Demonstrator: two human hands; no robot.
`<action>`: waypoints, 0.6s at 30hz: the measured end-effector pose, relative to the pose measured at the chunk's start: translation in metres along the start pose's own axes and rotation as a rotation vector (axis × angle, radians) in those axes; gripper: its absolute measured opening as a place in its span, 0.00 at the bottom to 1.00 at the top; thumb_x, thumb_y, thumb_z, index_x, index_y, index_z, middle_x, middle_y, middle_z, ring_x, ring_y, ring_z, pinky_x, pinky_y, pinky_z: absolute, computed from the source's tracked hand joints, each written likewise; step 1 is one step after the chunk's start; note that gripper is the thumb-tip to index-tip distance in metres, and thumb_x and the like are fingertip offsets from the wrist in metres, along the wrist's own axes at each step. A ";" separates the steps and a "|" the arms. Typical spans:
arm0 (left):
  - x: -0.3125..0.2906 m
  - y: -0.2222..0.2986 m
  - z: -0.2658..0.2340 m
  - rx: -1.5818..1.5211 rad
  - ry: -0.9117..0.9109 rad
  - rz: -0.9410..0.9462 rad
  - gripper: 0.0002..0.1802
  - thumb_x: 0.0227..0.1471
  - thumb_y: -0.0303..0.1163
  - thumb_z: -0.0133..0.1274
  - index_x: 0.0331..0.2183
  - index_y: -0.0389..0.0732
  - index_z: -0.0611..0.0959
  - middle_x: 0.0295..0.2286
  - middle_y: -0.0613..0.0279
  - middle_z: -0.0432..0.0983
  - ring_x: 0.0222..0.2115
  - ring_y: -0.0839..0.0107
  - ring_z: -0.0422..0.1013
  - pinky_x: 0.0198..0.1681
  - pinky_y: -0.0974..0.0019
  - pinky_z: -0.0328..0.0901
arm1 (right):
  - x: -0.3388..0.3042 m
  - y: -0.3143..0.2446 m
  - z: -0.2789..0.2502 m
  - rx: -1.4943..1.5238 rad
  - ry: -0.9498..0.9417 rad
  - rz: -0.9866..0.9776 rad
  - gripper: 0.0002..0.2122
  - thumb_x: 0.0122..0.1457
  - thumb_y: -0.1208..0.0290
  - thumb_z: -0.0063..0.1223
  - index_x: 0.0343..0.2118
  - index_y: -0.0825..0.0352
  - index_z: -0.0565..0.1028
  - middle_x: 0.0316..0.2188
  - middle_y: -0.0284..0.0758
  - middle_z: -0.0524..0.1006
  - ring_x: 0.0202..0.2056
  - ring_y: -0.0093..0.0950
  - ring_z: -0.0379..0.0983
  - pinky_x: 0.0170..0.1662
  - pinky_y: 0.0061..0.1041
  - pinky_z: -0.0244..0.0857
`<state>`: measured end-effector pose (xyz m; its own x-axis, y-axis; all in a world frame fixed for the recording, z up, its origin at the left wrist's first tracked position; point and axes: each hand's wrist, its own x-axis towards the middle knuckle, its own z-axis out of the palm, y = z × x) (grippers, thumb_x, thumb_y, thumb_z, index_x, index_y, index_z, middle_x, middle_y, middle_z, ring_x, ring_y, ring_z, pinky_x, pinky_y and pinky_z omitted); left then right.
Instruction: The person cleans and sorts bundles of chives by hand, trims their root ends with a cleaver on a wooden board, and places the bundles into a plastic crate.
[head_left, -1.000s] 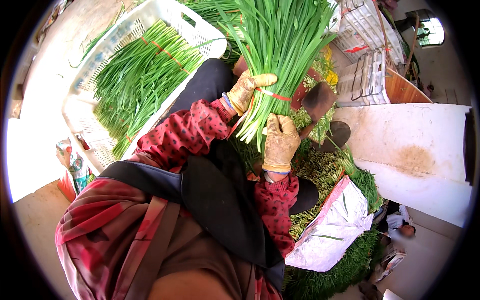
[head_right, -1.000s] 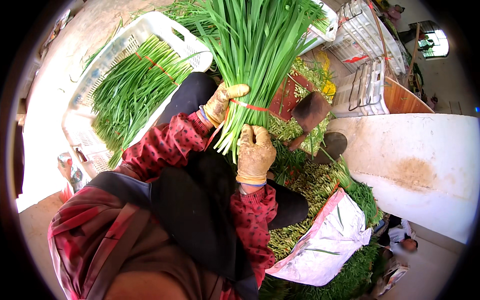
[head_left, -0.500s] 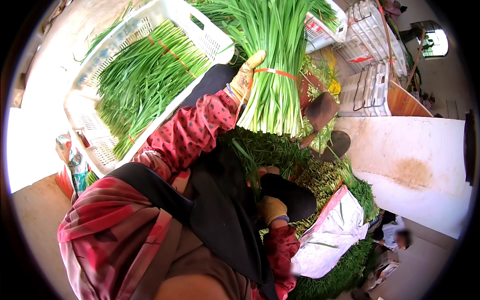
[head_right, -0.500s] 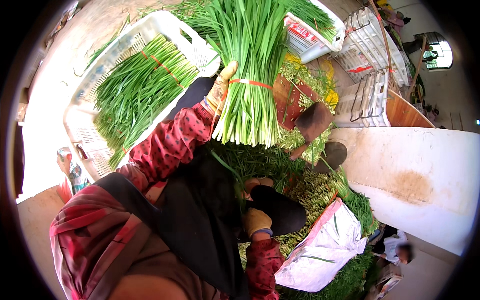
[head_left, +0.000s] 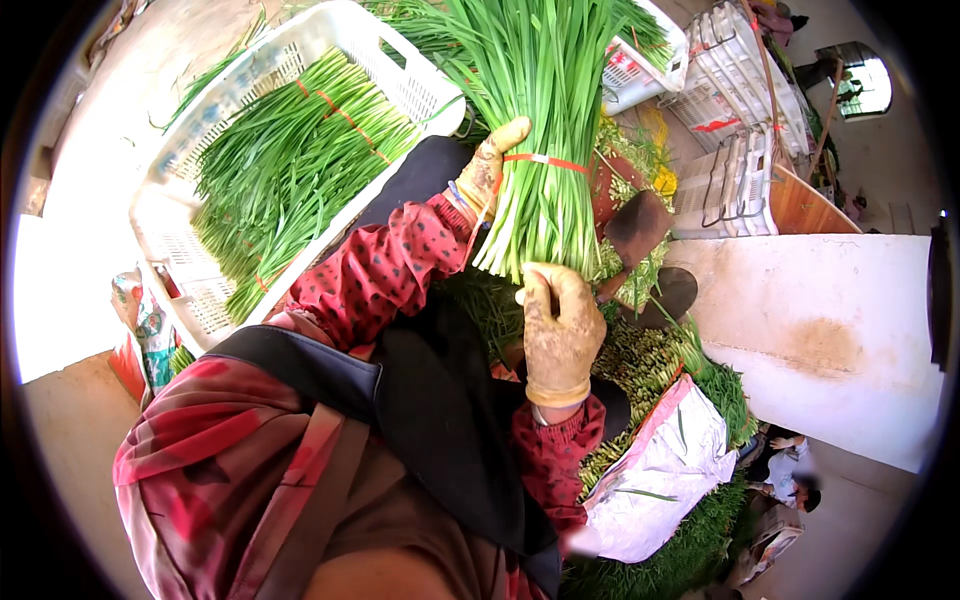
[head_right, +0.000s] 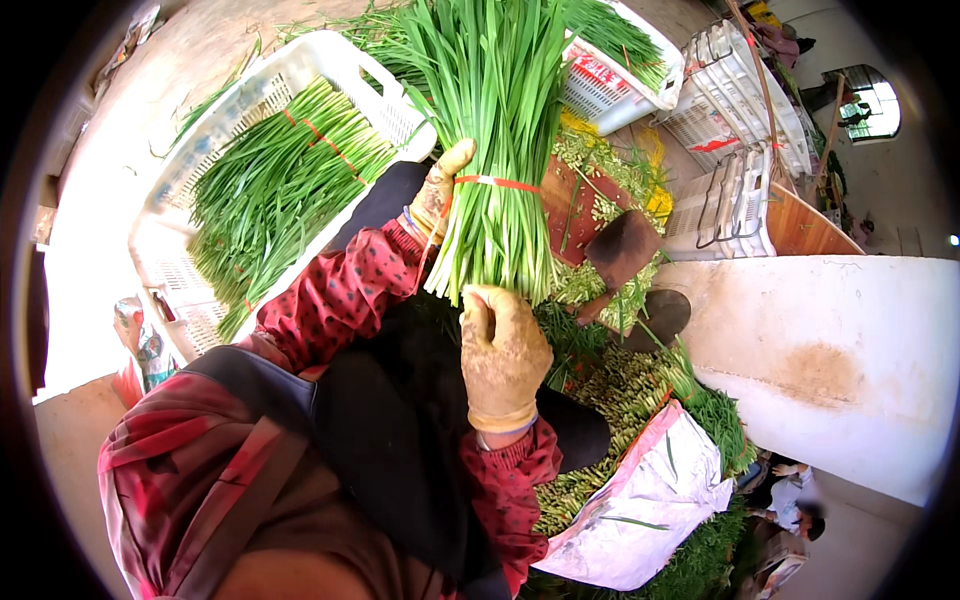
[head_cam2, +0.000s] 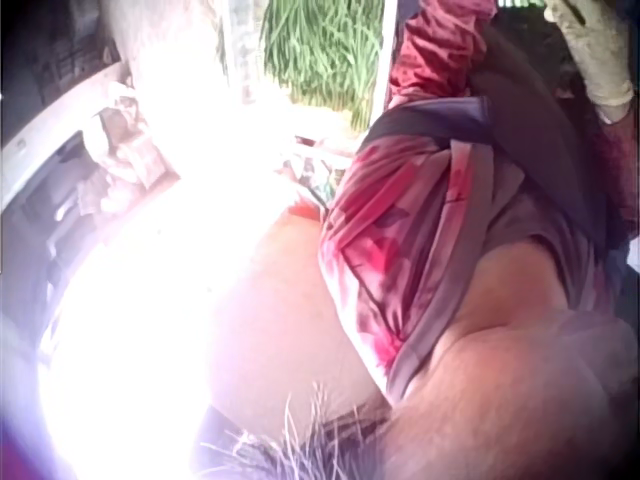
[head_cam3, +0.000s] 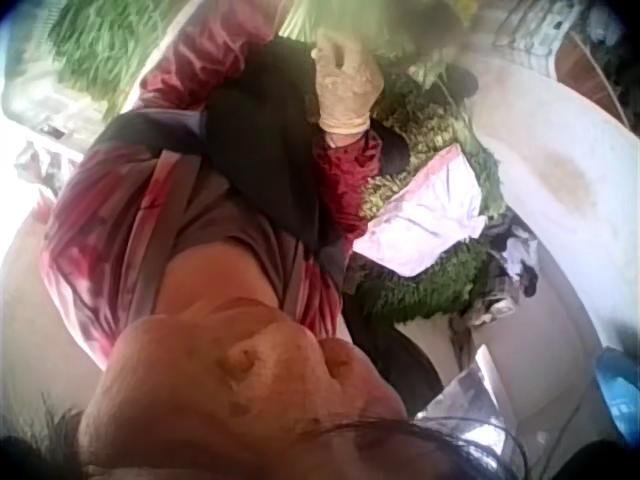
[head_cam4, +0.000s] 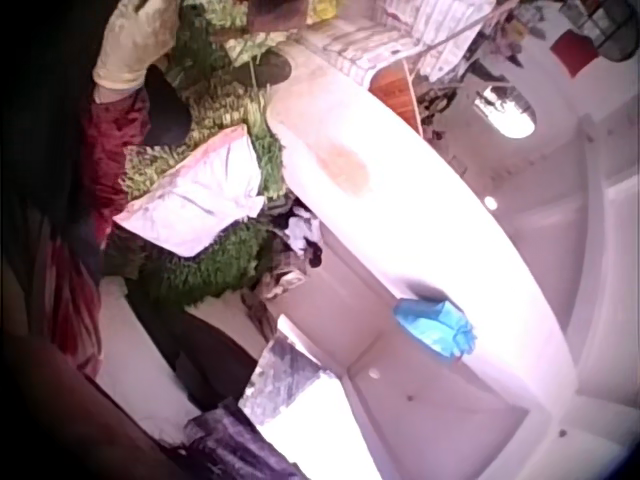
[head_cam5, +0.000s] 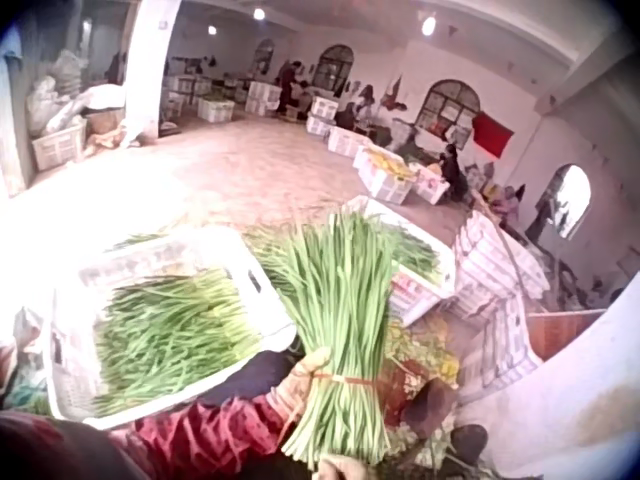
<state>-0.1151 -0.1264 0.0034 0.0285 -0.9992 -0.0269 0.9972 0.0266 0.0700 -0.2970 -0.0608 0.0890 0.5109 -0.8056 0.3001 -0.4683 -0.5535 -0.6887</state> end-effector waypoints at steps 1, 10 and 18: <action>0.001 -0.004 0.005 0.009 0.068 0.041 0.25 0.51 0.42 0.56 0.47 0.36 0.77 0.39 0.51 0.79 0.35 0.57 0.77 0.41 0.52 0.74 | 0.006 0.003 0.004 -0.070 0.037 -0.045 0.03 0.55 0.73 0.58 0.32 0.63 0.77 0.27 0.37 0.79 0.27 0.36 0.76 0.32 0.30 0.70; -0.007 -0.010 0.014 0.082 -0.023 0.096 0.24 0.48 0.31 0.58 0.48 0.37 0.76 0.39 0.54 0.79 0.36 0.60 0.77 0.42 0.56 0.73 | 0.006 0.011 0.031 -0.096 0.132 0.208 0.07 0.53 0.67 0.62 0.29 0.63 0.78 0.24 0.37 0.79 0.25 0.36 0.77 0.30 0.32 0.69; -0.003 -0.014 0.026 0.308 -0.083 0.254 0.26 0.47 0.36 0.59 0.47 0.34 0.77 0.40 0.53 0.79 0.39 0.59 0.76 0.47 0.56 0.71 | 0.009 0.017 0.025 -0.031 0.170 0.231 0.06 0.52 0.70 0.62 0.29 0.65 0.76 0.21 0.37 0.77 0.21 0.34 0.75 0.28 0.30 0.68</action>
<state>-0.1310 -0.1243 0.0280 0.2530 -0.9612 0.1098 0.8915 0.2757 0.3595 -0.2828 -0.0722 0.0631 0.2613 -0.9336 0.2452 -0.5814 -0.3550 -0.7321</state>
